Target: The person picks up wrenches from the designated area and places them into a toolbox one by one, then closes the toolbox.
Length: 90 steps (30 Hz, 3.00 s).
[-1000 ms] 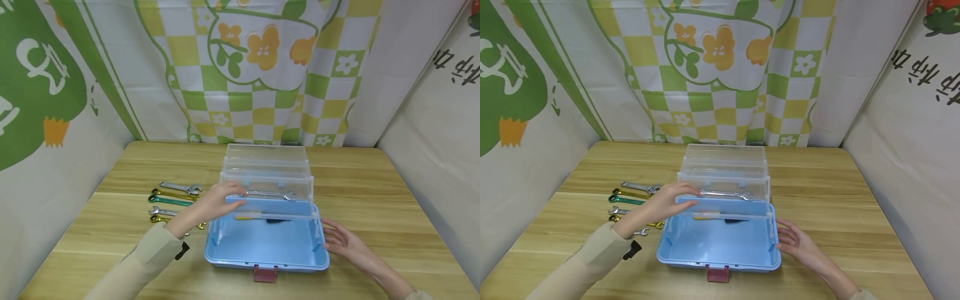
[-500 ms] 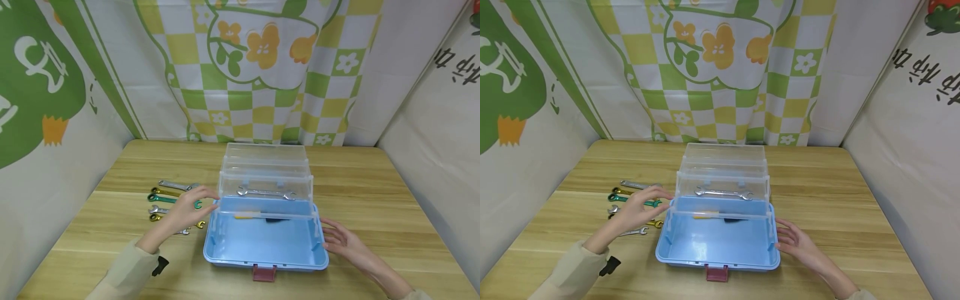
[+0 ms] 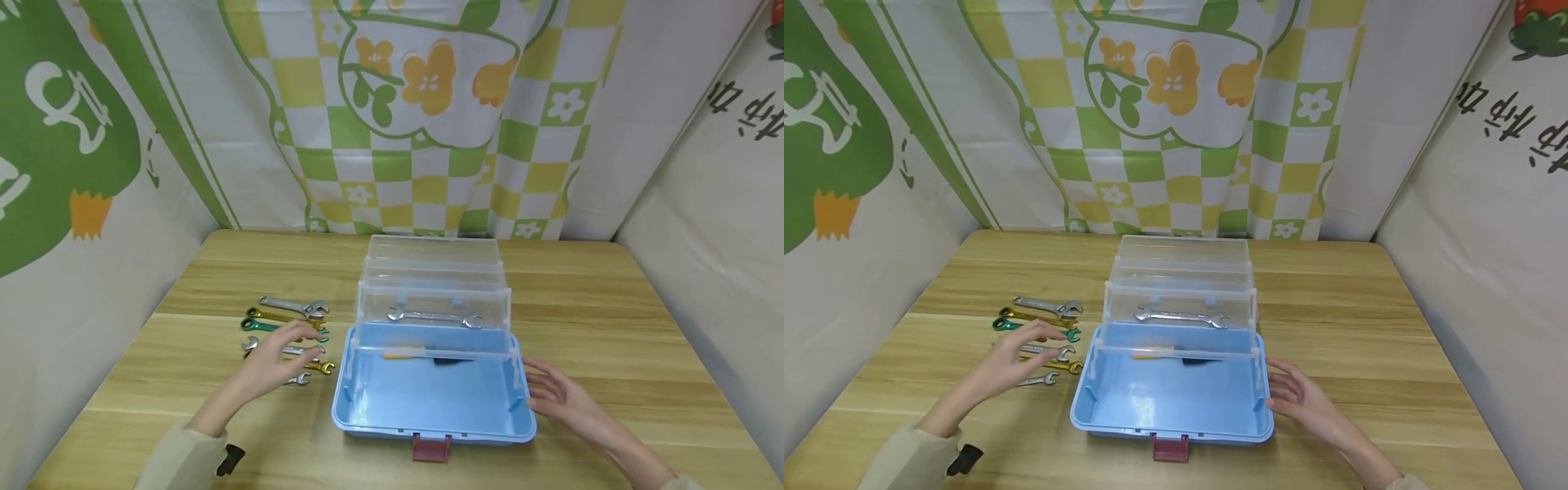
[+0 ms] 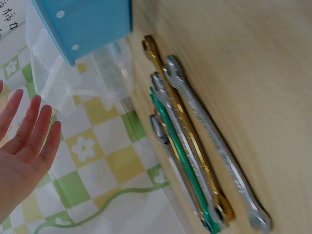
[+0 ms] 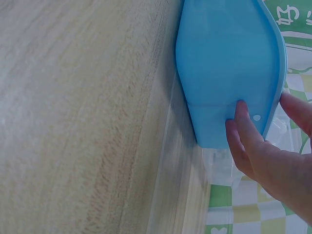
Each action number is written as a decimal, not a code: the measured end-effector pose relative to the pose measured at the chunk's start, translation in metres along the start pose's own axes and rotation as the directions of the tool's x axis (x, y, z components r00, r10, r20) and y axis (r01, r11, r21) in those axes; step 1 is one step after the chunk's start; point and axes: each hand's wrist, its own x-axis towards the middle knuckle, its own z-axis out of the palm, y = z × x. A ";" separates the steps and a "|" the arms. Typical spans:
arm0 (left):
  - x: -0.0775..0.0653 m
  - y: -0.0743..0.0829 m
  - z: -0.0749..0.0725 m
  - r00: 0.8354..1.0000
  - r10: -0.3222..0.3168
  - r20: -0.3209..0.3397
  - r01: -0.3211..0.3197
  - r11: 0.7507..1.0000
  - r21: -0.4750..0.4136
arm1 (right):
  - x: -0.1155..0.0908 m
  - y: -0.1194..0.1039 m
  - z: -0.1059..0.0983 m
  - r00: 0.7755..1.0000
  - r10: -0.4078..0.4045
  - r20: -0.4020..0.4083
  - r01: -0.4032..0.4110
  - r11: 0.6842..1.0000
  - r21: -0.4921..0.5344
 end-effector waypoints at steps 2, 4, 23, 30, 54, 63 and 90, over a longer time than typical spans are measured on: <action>-0.004 -0.004 -0.001 1.000 -0.001 0.006 0.001 1.000 0.014 | 0.000 0.001 0.000 1.000 -0.003 -0.001 0.003 1.000 0.001; -0.009 -0.007 -0.001 1.000 -0.011 0.015 0.011 0.999 0.031 | 0.000 0.002 0.000 1.000 -0.002 -0.002 0.002 1.000 -0.006; -0.034 -0.041 -0.003 0.976 -0.196 0.099 0.184 0.976 0.118 | 0.002 0.001 0.000 0.998 0.055 -0.015 -0.055 0.998 0.018; -0.037 -0.051 -0.003 0.968 -0.206 0.144 0.187 0.973 0.136 | 0.002 0.002 0.000 0.999 0.038 -0.008 -0.038 0.999 0.020; -0.035 -0.074 -0.001 0.954 -0.186 0.237 0.134 0.967 0.217 | 0.002 0.003 0.000 1.000 0.009 -0.004 -0.009 1.000 0.019; -0.033 -0.074 0.000 0.960 -0.158 0.232 0.104 0.968 0.227 | 0.001 0.002 0.000 1.000 -0.007 0.008 0.007 1.000 0.022; -0.025 -0.078 -0.003 0.914 -0.122 0.386 0.121 0.992 0.026 | 0.002 0.001 -0.001 0.999 0.035 -0.007 -0.034 0.999 0.018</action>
